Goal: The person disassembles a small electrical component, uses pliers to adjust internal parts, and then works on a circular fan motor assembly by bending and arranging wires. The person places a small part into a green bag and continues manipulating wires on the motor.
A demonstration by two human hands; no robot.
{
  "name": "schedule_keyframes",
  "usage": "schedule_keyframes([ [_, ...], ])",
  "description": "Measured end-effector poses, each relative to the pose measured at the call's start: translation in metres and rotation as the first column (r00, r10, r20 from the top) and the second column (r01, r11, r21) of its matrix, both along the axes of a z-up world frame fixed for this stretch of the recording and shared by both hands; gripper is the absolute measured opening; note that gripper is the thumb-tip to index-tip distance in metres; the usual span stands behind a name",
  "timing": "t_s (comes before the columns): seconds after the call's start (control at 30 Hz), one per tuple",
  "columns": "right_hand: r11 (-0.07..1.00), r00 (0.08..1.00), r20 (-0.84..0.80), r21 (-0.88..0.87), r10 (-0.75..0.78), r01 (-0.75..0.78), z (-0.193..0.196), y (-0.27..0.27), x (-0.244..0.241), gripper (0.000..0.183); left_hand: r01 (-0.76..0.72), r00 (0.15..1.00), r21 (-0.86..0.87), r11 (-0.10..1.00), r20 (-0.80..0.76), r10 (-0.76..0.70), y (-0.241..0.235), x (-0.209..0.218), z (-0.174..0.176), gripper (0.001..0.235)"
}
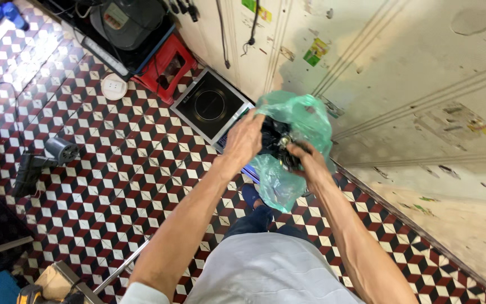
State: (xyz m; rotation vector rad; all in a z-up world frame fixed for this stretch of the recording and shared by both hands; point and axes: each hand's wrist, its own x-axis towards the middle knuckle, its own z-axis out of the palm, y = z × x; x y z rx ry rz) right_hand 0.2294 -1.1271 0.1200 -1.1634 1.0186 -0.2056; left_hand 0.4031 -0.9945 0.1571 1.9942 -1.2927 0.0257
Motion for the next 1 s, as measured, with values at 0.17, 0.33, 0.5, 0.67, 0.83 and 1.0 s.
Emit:
schedule_keyframes([
  [0.17, 0.702, 0.904, -0.346, -0.579, 0.250, -0.416, -0.017, -0.018, 0.044, 0.091, 0.043, 0.997, -0.102, 0.994, -0.065, -0.050, -0.001, -0.009, 0.007, 0.050],
  [0.33, 0.674, 0.968, -0.236, -0.703, 0.082, -0.228, -0.005, -0.015, -0.036, 0.056, 0.057, 0.989, -0.072, 0.996, -0.131, -0.066, 0.019, -0.003, 0.003, 0.044],
  [0.5, 0.795, 0.968, -0.106, -0.593, -0.229, 0.124, -0.013, -0.027, -0.098, 0.061, 0.094, 0.950, -0.030, 0.995, -0.296, -0.099, 0.067, -0.028, 0.005, 0.037],
  [0.67, 0.993, 0.996, 0.014, -0.071, -0.089, 0.090, -0.065, -0.042, -0.075, 0.061, 0.166, 0.875, 0.322, 0.932, -0.484, 0.012, 0.082, -0.073, -0.001, 0.093],
  [0.83, 0.992, 0.935, 0.340, -0.035, -0.101, 0.120, -0.043, -0.072, -0.042, 0.041, 0.215, 0.963, 0.443, 0.871, -0.242, -0.115, 0.067, -0.073, -0.048, 0.135],
  [1.0, 0.959, 0.958, 0.276, -0.282, 0.074, 0.007, 0.037, -0.034, -0.020, 0.025, 0.088, 0.988, 0.406, 0.910, -0.155, -0.026, 0.012, -0.074, -0.130, 0.088],
])
